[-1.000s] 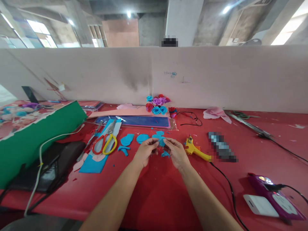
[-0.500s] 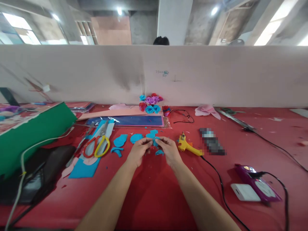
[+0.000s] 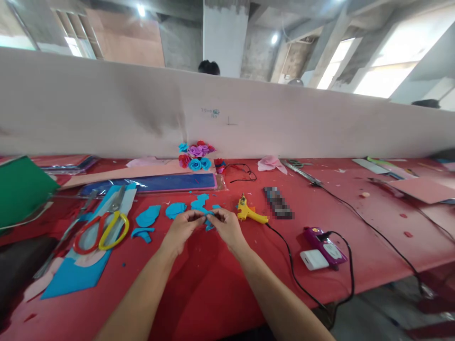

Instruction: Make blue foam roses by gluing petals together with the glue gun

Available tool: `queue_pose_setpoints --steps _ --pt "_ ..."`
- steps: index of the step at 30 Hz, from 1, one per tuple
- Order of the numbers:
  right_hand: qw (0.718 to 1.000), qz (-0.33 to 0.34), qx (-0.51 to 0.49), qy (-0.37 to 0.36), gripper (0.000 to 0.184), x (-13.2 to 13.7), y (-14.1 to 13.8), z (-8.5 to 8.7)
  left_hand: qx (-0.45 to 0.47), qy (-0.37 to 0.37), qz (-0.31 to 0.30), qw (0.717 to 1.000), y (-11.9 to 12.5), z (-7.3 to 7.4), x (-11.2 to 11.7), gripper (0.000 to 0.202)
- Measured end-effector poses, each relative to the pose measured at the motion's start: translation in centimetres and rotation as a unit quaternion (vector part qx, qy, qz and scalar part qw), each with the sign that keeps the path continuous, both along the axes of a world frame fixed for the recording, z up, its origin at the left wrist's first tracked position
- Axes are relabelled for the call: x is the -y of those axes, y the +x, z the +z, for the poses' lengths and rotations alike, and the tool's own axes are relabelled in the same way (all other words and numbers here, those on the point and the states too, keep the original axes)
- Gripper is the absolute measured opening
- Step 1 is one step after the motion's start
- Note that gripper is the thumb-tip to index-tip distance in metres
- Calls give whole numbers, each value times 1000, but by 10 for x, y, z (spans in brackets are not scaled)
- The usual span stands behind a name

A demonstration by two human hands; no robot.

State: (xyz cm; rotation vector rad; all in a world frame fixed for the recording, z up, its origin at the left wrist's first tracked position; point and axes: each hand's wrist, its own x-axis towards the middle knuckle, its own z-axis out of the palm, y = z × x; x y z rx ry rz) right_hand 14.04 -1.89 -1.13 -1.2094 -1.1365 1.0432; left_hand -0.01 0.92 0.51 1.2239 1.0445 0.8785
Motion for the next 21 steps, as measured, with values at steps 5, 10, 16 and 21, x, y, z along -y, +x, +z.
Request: queue_pose_setpoints --steps 5,10,16,21 --pt "997 28 76 6 11 9 11 5 -41 8 -38 998 -1 4 4 21" --pt "972 80 218 45 24 17 24 17 -44 10 -105 993 -1 7 7 17" --pt "932 126 329 85 34 26 24 22 -49 64 -74 994 4 5 11 18" --pt "903 129 401 89 43 28 27 21 -85 83 -57 991 6 4 11 6"
